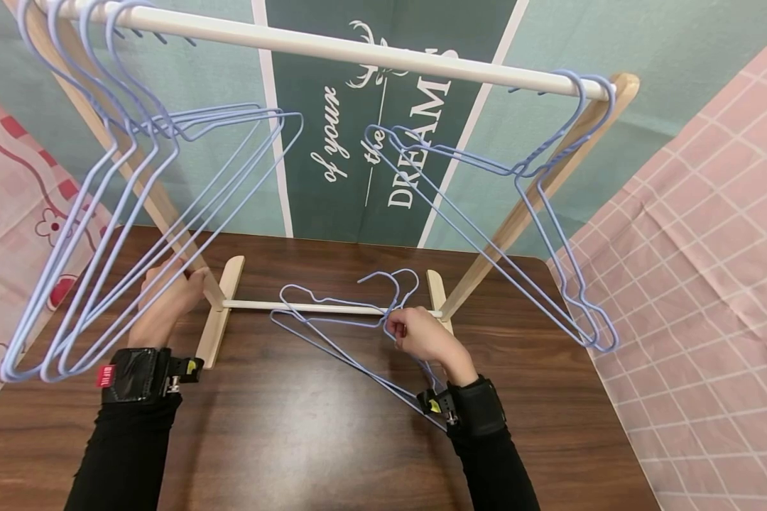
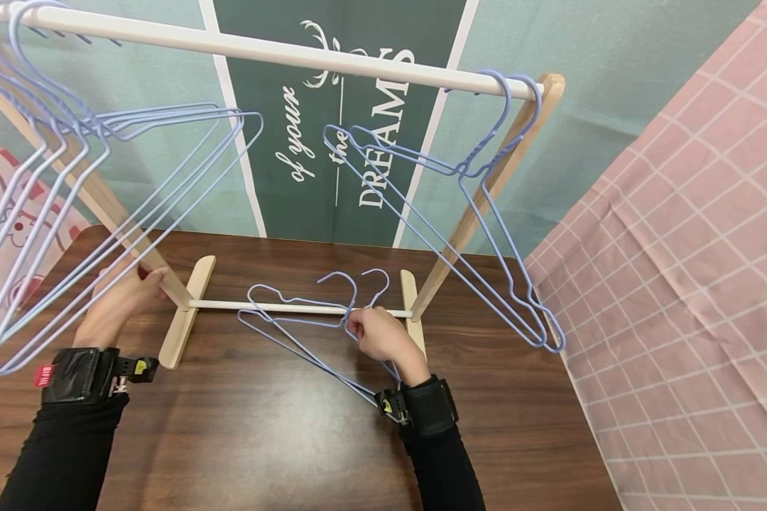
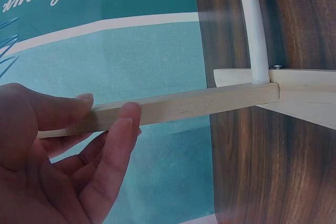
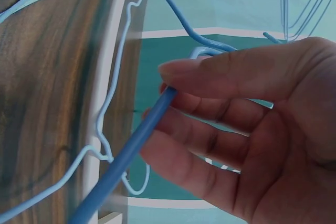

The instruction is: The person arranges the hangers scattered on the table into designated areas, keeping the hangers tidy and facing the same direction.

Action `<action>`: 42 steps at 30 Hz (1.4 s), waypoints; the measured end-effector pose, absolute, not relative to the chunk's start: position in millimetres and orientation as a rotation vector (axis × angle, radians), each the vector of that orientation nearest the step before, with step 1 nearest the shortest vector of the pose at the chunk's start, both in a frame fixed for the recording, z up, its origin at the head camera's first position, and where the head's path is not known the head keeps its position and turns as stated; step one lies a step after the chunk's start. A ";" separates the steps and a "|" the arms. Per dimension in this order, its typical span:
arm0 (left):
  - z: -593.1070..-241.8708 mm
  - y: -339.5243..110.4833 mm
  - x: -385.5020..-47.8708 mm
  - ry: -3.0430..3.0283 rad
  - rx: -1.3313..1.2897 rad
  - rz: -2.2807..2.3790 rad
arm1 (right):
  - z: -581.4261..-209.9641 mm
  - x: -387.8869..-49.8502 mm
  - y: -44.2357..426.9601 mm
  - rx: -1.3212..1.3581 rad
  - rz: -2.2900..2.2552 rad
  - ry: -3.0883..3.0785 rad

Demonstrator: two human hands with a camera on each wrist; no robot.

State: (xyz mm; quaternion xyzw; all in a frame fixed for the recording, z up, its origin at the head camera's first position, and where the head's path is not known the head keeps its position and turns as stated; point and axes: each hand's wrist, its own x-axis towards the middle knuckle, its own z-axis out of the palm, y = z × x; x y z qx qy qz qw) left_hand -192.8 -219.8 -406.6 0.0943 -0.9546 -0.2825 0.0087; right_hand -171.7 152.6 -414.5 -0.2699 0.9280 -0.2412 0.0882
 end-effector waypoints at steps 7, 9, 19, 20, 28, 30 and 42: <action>-405.2 -219.3 -191.7 -2.981 0.287 -0.882 | -402.7 -166.0 150.6 -0.828 -0.708 2.746; -406.3 -219.6 -192.2 -2.976 0.291 -0.882 | -398.2 -164.2 149.9 -0.841 -0.692 2.748; -429.6 -230.9 -203.4 -2.899 0.276 -0.923 | -381.1 -159.4 150.2 -0.921 -0.657 2.780; -421.1 -227.3 -199.7 -2.913 0.277 -0.929 | -380.1 -159.2 150.8 -0.925 -0.661 2.785; -406.0 -218.5 -193.5 -2.905 0.336 -0.936 | -365.8 -156.6 152.9 -0.867 -0.694 2.814; -405.6 -218.3 -193.3 -2.901 0.336 -0.941 | -361.3 -155.7 153.2 -0.848 -0.698 2.830; -407.0 -218.9 -192.8 -2.890 0.311 -0.918 | -341.1 -156.3 155.5 -0.808 -0.740 2.871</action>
